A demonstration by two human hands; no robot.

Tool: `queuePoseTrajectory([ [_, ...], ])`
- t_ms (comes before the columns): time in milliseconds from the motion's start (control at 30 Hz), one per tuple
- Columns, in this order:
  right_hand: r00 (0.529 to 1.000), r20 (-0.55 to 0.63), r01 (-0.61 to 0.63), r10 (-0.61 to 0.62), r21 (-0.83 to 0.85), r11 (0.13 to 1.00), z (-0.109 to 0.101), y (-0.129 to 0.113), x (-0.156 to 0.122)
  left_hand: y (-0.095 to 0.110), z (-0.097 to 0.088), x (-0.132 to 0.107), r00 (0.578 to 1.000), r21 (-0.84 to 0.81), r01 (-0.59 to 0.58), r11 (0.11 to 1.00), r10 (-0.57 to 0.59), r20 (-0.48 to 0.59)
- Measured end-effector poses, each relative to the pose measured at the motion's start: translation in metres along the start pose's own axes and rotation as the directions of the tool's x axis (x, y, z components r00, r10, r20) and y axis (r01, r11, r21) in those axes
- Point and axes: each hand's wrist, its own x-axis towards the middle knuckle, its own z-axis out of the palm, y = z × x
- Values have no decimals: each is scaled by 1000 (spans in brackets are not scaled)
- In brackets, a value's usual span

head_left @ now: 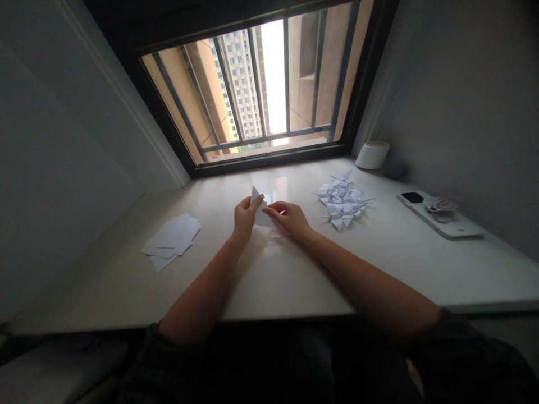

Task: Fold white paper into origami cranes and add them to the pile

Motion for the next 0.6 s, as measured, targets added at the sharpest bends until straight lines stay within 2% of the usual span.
queuePoseTrajectory([
  [67, 996, 7, -84, 84, 108, 991, 4, 5, 1, 1, 0, -1, 996, 7, 47, 999, -48, 76],
  [133, 993, 1, -119, 121, 143, 982, 5, 8, 1, 3, -2, -1, 990, 12, 79, 997, -80, 120],
  [267, 996, -14, -89, 91, 114, 989, 3, 6, 1, 7, -6, 1, 976, 16, 149, 989, -149, 161],
  [367, 998, 2, -65, 66, 102, 993, 1, 0, 0, 6, -7, 3, 976, -67, 188, 980, -179, 120],
  [467, 998, 9, -61, 61, 115, 992, 0, -5, -1, 3, -6, 4, 984, -166, 175, 970, -171, 42],
  [600, 999, 16, -48, 47, 75, 996, 1, -4, -2, 3, -7, 8, 976, -191, 217, 957, -219, 11],
])
